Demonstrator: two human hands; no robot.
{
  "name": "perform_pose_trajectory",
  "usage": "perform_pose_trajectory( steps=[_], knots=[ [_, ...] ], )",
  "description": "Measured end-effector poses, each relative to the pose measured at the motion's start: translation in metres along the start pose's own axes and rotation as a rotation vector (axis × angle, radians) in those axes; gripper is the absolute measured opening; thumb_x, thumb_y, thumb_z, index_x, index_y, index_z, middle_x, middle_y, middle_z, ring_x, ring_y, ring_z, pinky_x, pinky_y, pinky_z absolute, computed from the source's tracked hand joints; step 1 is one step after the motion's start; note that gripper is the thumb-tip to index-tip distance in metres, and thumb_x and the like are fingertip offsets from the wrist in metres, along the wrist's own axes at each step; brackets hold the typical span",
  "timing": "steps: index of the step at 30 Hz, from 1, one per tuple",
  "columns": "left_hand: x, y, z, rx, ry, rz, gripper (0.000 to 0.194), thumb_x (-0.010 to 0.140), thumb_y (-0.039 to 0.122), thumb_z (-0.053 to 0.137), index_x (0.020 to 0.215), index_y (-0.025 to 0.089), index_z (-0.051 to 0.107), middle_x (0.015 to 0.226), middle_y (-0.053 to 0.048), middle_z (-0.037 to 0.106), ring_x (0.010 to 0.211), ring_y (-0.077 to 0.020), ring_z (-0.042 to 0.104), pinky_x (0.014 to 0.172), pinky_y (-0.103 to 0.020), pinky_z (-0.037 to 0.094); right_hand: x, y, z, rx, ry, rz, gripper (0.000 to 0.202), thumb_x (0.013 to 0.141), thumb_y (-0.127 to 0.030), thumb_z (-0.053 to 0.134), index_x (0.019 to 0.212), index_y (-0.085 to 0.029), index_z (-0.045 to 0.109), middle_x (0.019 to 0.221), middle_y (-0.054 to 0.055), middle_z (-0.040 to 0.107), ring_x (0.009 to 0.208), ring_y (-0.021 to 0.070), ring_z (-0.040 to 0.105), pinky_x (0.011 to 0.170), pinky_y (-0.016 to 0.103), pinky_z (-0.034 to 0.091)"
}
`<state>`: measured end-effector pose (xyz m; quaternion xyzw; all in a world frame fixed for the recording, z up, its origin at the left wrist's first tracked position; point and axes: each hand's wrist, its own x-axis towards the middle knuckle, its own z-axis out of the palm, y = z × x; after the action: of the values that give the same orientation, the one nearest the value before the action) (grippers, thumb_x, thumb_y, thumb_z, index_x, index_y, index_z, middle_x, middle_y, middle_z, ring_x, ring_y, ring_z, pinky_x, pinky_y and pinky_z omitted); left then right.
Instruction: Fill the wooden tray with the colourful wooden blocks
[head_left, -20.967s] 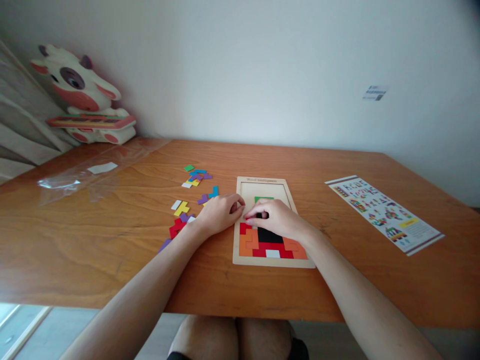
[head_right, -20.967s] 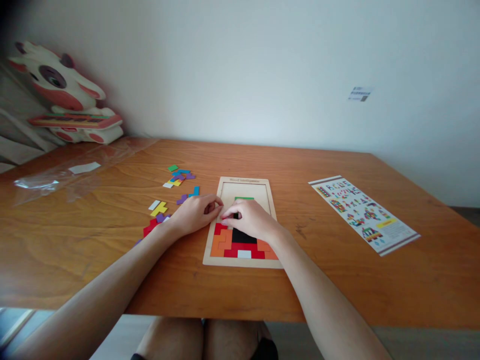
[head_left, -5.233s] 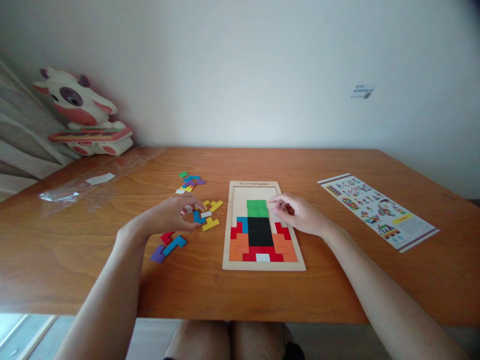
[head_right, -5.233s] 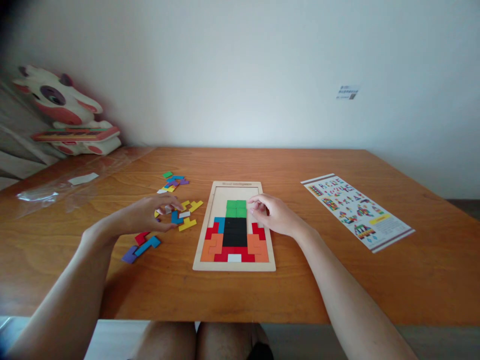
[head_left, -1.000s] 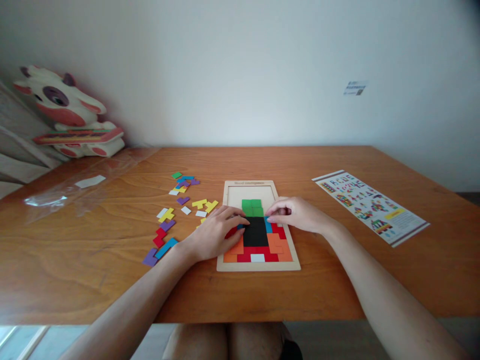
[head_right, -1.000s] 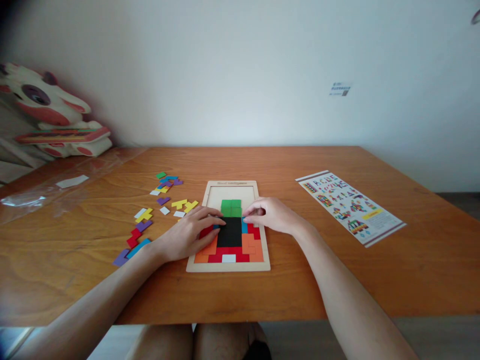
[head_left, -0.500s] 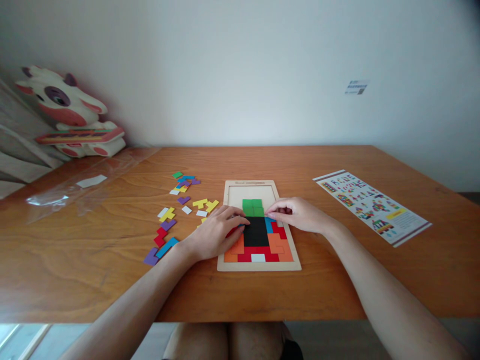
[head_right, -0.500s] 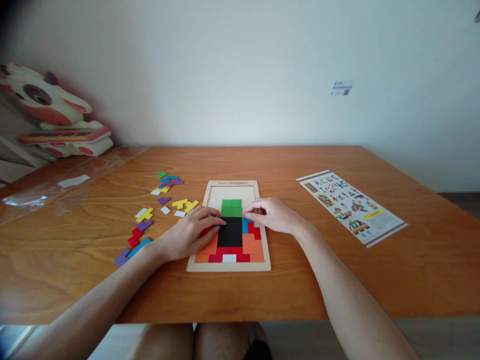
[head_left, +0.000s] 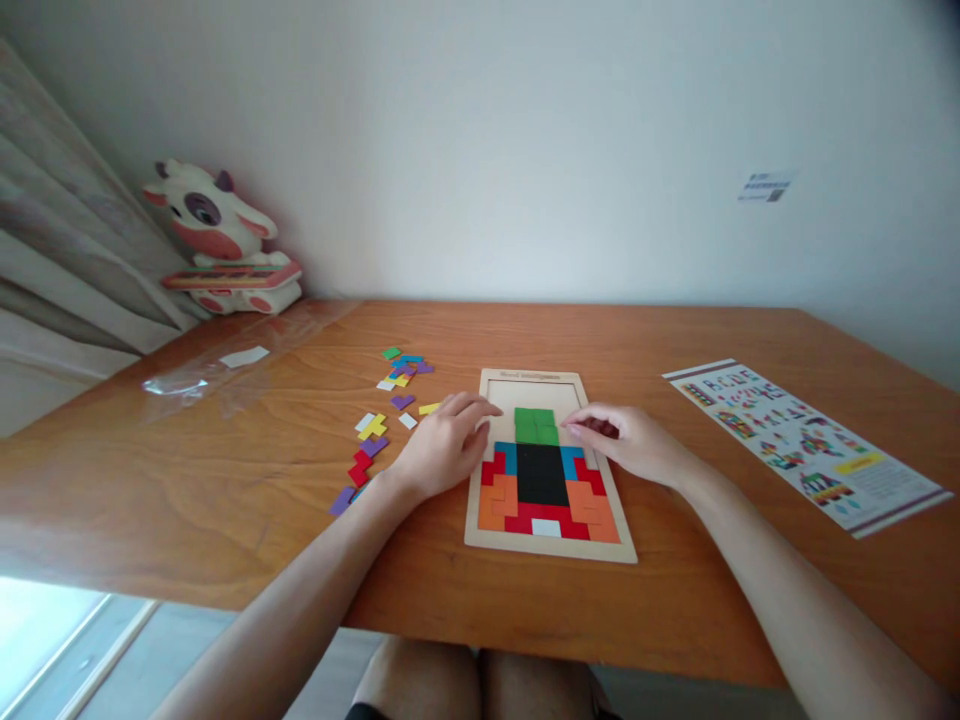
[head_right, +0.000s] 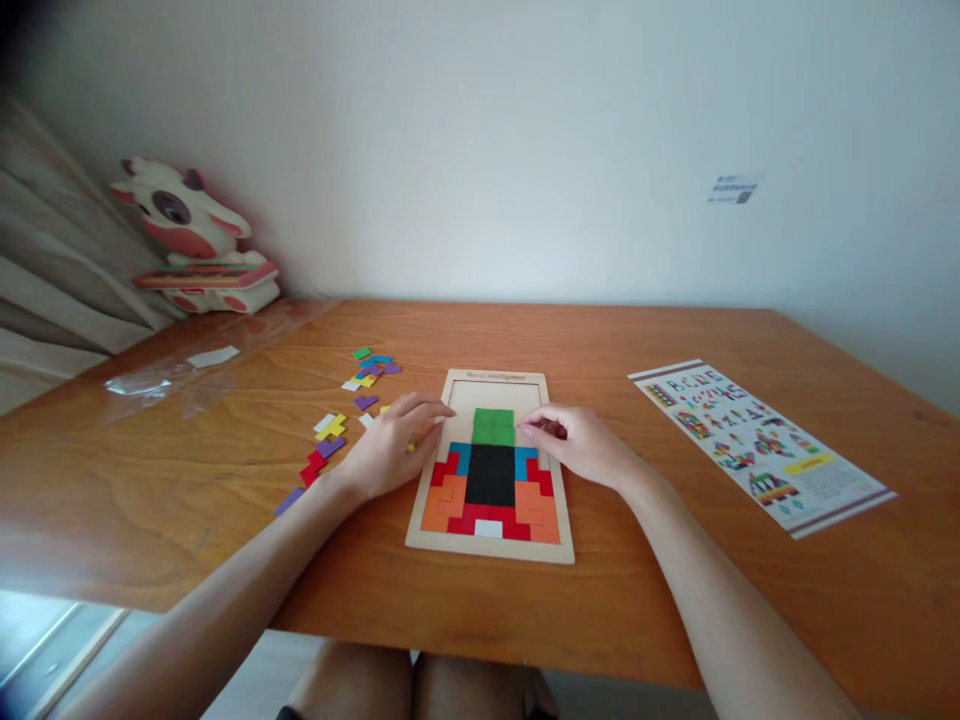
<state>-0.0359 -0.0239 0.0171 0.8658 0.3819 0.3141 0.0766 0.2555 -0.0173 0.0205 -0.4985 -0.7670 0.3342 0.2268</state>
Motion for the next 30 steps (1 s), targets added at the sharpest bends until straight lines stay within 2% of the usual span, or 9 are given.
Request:
perform_pose_trajectory(
  steps=[3, 5, 9, 13, 16, 21, 26, 30],
  knots=[
    [-0.001, -0.024, -0.012, 0.238, 0.097, -0.138, 0.026, 0.094, 0.016, 0.044, 0.111, 0.018, 0.064, 0.114, -0.011, 0.067, 0.111, -0.0260, 0.061, 0.101, -0.045, 0.049, 0.000, 0.000, 0.000, -0.023, 0.029, 0.008, 0.034, 0.092, -0.047, 0.053, 0.102, -0.021, 0.072, 0.092, 0.005, 0.074, 0.076, 0.0181, 0.063, 0.068, 0.030, 0.046],
    [-0.004, -0.046, -0.022, 0.347, 0.119, -0.232, 0.030, 0.093, 0.016, 0.043, 0.114, 0.016, 0.064, 0.122, -0.013, 0.065, 0.120, -0.0275, 0.058, 0.106, -0.046, 0.046, 0.000, 0.001, 0.000, -0.030, 0.032, 0.008, 0.034, 0.092, -0.047, 0.053, 0.102, -0.021, 0.072, 0.092, 0.005, 0.074, 0.076, 0.0182, 0.063, 0.068, 0.030, 0.046],
    [-0.011, -0.088, -0.034, 0.396, 0.072, -0.342, 0.038, 0.097, 0.023, 0.037, 0.126, 0.014, 0.058, 0.139, -0.015, 0.058, 0.133, -0.0273, 0.051, 0.113, -0.048, 0.039, 0.001, 0.002, 0.002, -0.033, 0.036, -0.006, 0.034, 0.093, -0.047, 0.052, 0.102, -0.021, 0.072, 0.096, 0.006, 0.075, 0.077, 0.0185, 0.063, 0.070, 0.031, 0.047],
    [-0.013, -0.113, -0.033, 0.350, -0.066, -0.407, 0.048, 0.100, 0.032, 0.032, 0.137, 0.008, 0.051, 0.147, -0.018, 0.050, 0.143, -0.0274, 0.040, 0.118, -0.047, 0.032, 0.001, -0.001, 0.002, -0.035, 0.041, -0.006, 0.034, 0.093, -0.047, 0.051, 0.101, -0.021, 0.072, 0.097, 0.007, 0.075, 0.077, 0.0194, 0.063, 0.071, 0.032, 0.048],
    [-0.012, -0.117, -0.033, 0.360, -0.114, -0.450, 0.047, 0.099, 0.031, 0.032, 0.137, 0.011, 0.052, 0.142, -0.016, 0.056, 0.136, -0.0278, 0.049, 0.114, -0.045, 0.037, 0.001, -0.002, 0.003, -0.038, 0.048, 0.004, 0.034, 0.092, -0.047, 0.051, 0.101, -0.021, 0.072, 0.095, 0.007, 0.075, 0.076, 0.0197, 0.064, 0.070, 0.032, 0.048],
    [-0.011, -0.109, -0.040, 0.370, -0.065, -0.402, 0.037, 0.095, 0.036, 0.048, 0.124, 0.020, 0.064, 0.119, -0.010, 0.071, 0.110, -0.0275, 0.066, 0.101, -0.039, 0.047, 0.002, 0.002, 0.003, -0.037, 0.047, -0.012, 0.035, 0.092, -0.048, 0.052, 0.102, -0.021, 0.072, 0.096, 0.007, 0.075, 0.077, 0.0197, 0.064, 0.070, 0.032, 0.049],
    [-0.011, -0.103, -0.046, 0.353, -0.007, -0.460, 0.030, 0.092, 0.038, 0.056, 0.114, 0.024, 0.070, 0.113, -0.006, 0.075, 0.101, -0.0275, 0.068, 0.092, -0.036, 0.050, 0.002, 0.004, 0.003, -0.048, 0.047, -0.013, 0.035, 0.092, -0.048, 0.052, 0.101, -0.022, 0.073, 0.096, 0.007, 0.075, 0.076, 0.0197, 0.064, 0.069, 0.032, 0.049],
    [-0.009, -0.091, -0.048, 0.338, 0.093, -0.441, 0.030, 0.091, 0.040, 0.059, 0.113, 0.025, 0.071, 0.106, -0.006, 0.075, 0.101, -0.0271, 0.068, 0.091, -0.036, 0.051, 0.002, 0.000, 0.003, -0.038, 0.052, -0.004, 0.035, 0.092, -0.048, 0.052, 0.101, -0.021, 0.072, 0.094, 0.007, 0.075, 0.075, 0.0194, 0.063, 0.069, 0.032, 0.049]
  ],
)
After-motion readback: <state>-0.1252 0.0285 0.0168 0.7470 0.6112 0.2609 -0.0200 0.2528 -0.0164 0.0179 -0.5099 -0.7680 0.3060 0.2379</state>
